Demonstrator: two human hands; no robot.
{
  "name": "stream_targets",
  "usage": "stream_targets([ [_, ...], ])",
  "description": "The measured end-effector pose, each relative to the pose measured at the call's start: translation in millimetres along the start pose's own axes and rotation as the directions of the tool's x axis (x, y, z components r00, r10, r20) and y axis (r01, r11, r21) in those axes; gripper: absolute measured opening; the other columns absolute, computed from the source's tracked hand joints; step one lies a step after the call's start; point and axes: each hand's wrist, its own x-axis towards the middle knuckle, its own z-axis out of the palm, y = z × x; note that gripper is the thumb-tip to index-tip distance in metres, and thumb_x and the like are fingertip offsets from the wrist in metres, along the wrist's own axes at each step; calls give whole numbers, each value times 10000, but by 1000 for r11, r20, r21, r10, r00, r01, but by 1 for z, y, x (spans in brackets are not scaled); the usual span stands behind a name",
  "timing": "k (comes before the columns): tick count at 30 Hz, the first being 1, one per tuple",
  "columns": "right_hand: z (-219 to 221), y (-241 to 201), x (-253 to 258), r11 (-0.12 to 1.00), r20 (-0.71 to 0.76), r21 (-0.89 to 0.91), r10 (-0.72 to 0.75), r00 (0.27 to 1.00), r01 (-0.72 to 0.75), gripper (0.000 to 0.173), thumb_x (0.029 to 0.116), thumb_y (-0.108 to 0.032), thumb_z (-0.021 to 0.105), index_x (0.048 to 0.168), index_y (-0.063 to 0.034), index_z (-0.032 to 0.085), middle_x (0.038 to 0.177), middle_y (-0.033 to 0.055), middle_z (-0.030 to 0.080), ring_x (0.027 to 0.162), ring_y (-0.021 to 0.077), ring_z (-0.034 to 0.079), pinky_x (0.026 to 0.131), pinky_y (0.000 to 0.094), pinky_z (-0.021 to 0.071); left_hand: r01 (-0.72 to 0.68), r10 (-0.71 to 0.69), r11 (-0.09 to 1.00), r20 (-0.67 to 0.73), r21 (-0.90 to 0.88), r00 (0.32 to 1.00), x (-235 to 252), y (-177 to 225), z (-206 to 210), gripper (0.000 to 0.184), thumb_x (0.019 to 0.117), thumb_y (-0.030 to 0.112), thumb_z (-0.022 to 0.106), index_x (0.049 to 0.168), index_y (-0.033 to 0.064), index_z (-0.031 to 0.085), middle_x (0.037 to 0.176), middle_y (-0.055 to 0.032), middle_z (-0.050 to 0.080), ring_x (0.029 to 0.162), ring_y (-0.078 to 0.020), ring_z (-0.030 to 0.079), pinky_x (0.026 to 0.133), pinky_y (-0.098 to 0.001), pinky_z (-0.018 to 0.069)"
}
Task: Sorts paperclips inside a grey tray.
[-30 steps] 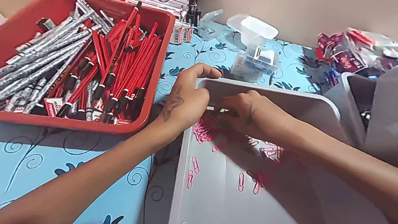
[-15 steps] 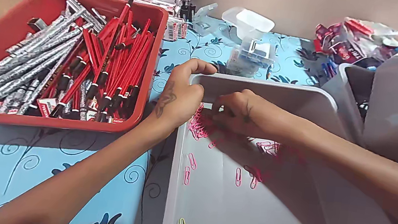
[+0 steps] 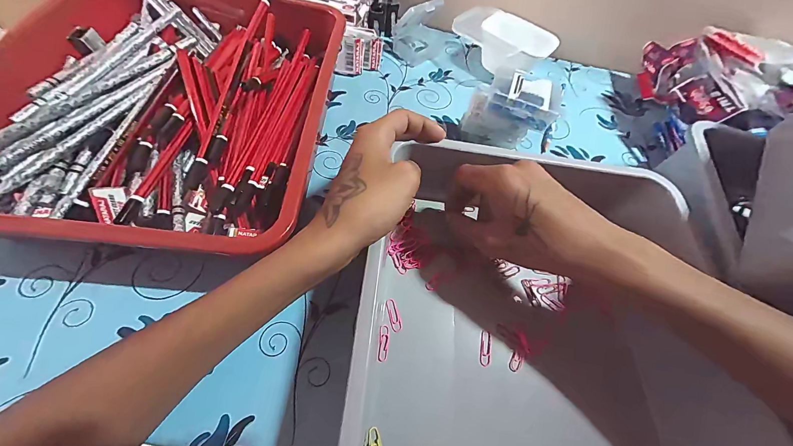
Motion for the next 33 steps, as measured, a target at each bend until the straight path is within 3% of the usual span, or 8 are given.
stream_targets([
  [4,1,5,0,997,-23,63,-45,999,46,95,951,-113,661,1023,-60,694,818,19,672,637,60,573,583,243,470,8,-8,1000,9,-1,1000,0,1,-1,369,925,-118,493,1204,81,631,1230,-47,639,957,-47,623,751,-222,493],
  [6,0,7,0,998,-42,57,-40,998,42,130,949,-121,674,1063,-61,696,876,42,704,701,94,641,640,277,530,18,-18,1000,12,2,1000,-1,2,-1,356,938,-110,501,1209,82,627,1228,-51,634,933,-47,618,728,-213,481],
  [12,-2,6,-1,999,-118,-52,4,993,-10,119,967,-123,660,1022,-103,764,883,39,732,776,146,676,702,378,538,6,-6,1000,14,-7,1000,-1,2,-1,350,932,-99,505,1208,77,626,1199,-52,644,910,-42,618,708,-207,478],
  [16,1,3,-4,947,-203,-317,-108,973,39,169,982,-129,568,882,-52,681,638,92,591,597,296,622,521,478,417,-2,2,1000,15,-1,1000,0,0,-1,348,930,-97,517,1213,75,627,1214,-57,635,927,-42,622,732,-206,491],
  [18,4,2,-5,922,-208,-375,-182,961,93,188,983,-98,535,860,-33,662,670,115,595,598,317,625,499,474,409,-5,5,1000,16,-6,1000,0,0,-1,344,932,-98,519,1213,69,626,1218,-59,635,941,-45,627,747,-212,503],
  [20,7,1,-3,937,-195,-315,-219,956,151,175,981,-90,570,909,-35,719,816,128,667,706,301,671,565,468,483,-9,9,1000,17,-13,1000,0,0,-1,337,932,-97,521,1206,68,626,1205,-54,637,942,-41,628,752,-208,506],
  [25,13,5,4,995,-88,-57,-88,992,83,157,965,-166,652,951,-101,794,860,68,717,813,216,685,697,453,529,-25,25,1000,19,2,1000,0,0,-1,337,927,-86,520,1202,72,633,1181,-50,641,898,-34,614,717,-198,481],
  [33,14,2,2,993,-6,-70,-92,996,91,141,956,-142,670,1002,-86,790,895,90,714,845,246,697,716,472,549,-11,10,1000,27,12,1000,0,0,-2,323,938,-71,532,1199,87,636,1176,-41,641,837,-22,602,662,-182,458],
])
